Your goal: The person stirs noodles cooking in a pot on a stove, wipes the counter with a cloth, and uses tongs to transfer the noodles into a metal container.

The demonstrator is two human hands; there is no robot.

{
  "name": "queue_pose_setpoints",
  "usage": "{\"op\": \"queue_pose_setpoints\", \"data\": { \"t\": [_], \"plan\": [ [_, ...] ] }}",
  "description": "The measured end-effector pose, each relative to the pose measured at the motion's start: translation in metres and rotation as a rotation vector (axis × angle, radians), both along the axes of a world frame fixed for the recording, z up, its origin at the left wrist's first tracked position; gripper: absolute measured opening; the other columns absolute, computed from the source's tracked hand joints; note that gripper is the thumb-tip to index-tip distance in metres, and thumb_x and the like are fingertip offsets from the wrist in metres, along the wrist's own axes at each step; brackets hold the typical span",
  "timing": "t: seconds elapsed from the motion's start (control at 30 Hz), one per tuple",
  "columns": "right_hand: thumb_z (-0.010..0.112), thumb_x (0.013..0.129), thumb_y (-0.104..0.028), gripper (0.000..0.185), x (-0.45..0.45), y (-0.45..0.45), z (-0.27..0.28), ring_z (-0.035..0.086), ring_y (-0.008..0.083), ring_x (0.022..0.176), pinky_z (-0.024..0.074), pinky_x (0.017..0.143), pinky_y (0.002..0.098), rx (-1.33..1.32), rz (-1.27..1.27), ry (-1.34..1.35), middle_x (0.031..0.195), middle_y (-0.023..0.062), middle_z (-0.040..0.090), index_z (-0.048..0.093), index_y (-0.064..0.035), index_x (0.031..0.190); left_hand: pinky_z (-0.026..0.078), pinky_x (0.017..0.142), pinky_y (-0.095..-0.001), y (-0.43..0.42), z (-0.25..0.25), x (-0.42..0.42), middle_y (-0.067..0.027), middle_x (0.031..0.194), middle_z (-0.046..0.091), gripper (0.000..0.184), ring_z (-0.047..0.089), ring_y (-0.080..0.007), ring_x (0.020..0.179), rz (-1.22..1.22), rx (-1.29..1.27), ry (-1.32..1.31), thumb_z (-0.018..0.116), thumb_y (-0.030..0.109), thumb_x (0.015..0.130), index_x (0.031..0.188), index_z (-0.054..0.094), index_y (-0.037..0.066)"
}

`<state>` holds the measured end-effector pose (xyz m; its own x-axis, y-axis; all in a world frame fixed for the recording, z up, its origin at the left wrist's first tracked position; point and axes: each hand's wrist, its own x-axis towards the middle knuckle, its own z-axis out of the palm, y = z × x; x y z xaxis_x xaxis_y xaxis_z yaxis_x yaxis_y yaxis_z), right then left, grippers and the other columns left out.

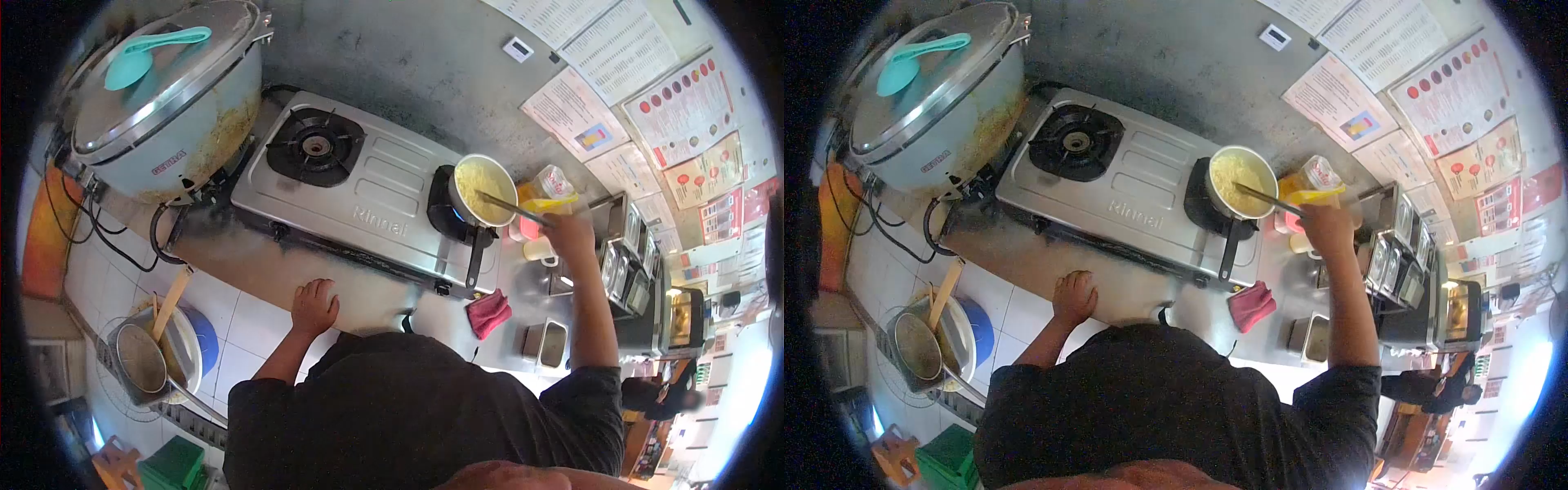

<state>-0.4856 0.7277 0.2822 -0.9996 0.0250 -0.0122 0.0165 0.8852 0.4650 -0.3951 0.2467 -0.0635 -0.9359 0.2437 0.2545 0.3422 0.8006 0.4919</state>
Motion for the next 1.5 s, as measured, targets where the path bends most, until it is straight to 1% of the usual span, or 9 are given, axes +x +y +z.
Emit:
{"op": "queue_pose_setpoints", "data": {
  "t": [0.27,0.6,0.7,0.8,0.83,0.9,1.07,1.23,1.5],
  "plan": [
    [0.070,0.088,-0.042,0.029,0.020,-0.007,-0.017,0.072,0.0358,0.082,0.0561,0.070,0.0506,-0.045,-0.029,0.037,0.086,0.0128,0.074,0.074,-0.0215,0.108,0.045,0.091,-0.0469,0.001,0.000,0.002,-0.0129,0.116,0.065,0.041,0.063,-0.0314,0.107,0.007,0.024,0.007,0.068,0.026,0.087,0.121,0.060,0.006],
    [0.077,0.091,-0.032,0.047,0.146,0.019,-0.105,0.069,0.0227,0.077,0.0534,0.073,0.0377,-0.740,-0.437,0.324,0.091,0.0109,0.073,0.065,-0.0108,0.131,0.044,0.091,-0.0481,0.003,-0.002,0.001,-0.0140,0.116,0.064,0.040,0.062,-0.0321,0.107,-0.006,-0.017,0.039,0.068,0.027,0.086,0.119,0.060,0.006],
    [0.075,0.095,-0.034,0.058,0.182,-0.003,-0.147,0.064,0.0185,0.086,0.0517,0.078,0.0342,-1.042,-0.485,0.505,0.104,0.0133,0.071,0.055,-0.0033,0.140,0.043,0.092,-0.0490,0.003,-0.005,0.001,-0.0138,0.116,0.064,0.040,0.062,-0.0329,0.107,-0.015,-0.021,0.076,0.067,0.029,0.087,0.119,0.060,0.006],
    [0.072,0.096,-0.036,0.068,0.226,-0.014,-0.218,0.065,0.0299,0.114,0.0498,0.095,0.0408,-1.283,-0.525,0.627,0.121,0.0223,0.067,0.044,0.0004,0.147,0.043,0.095,-0.0504,0.003,-0.012,0.001,-0.0128,0.114,0.065,0.039,0.061,-0.0338,0.108,-0.024,-0.035,0.029,0.067,0.030,0.088,0.118,0.061,0.007],
    [0.068,0.098,-0.042,0.070,0.246,-0.002,-0.261,0.064,0.0369,0.116,0.0485,0.098,0.0451,-1.225,-0.736,0.546,0.121,0.0267,0.066,0.044,0.0039,0.144,0.043,0.095,-0.0506,0.003,-0.009,0.001,-0.0129,0.114,0.065,0.038,0.061,-0.0337,0.108,-0.028,-0.019,0.015,0.067,0.030,0.088,0.118,0.061,0.007],
    [0.066,0.099,-0.045,0.063,0.269,-0.014,-0.285,0.067,0.0307,0.090,0.0523,0.082,0.0441,-1.205,-0.821,0.553,0.108,0.0212,0.068,0.052,0.0057,0.134,0.043,0.095,-0.0509,0.005,-0.002,0.001,-0.0131,0.114,0.065,0.037,0.061,-0.0337,0.108,-0.037,0.011,-0.022,0.066,0.031,0.088,0.117,0.061,0.007],
    [0.065,0.096,-0.049,0.062,0.302,-0.007,-0.316,0.063,0.0451,0.109,0.0500,0.091,0.0518,-1.039,-0.989,0.461,0.114,0.0287,0.065,0.052,0.0011,0.131,0.045,0.094,-0.0519,0.005,0.003,0.005,-0.0170,0.113,0.063,0.035,0.060,-0.0373,0.108,-0.053,0.027,-0.036,0.064,0.030,0.093,0.116,0.062,0.004],
    [0.067,0.092,-0.053,0.075,0.298,0.007,-0.288,0.062,0.0390,0.121,0.0514,0.099,0.0508,-0.924,-1.183,0.319,0.134,0.0192,0.061,0.043,-0.0066,0.145,0.043,0.098,-0.0532,0.005,0.011,0.004,-0.0211,0.117,0.061,0.037,0.058,-0.0392,0.110,-0.166,0.017,-0.097,0.062,0.030,0.096,0.117,0.061,0.000],
    [0.069,0.089,-0.052,0.086,0.297,0.025,-0.298,0.051,0.0379,0.134,0.0436,0.107,0.0515,-0.723,-1.187,0.389,0.143,0.0180,0.055,0.035,-0.0094,0.156,0.043,0.095,-0.0493,-0.002,0.000,-0.001,-0.0216,0.115,0.060,0.040,0.057,-0.0392,0.107,-0.210,0.110,-0.190,0.063,0.028,0.095,0.120,0.058,-0.003]
  ]
}}
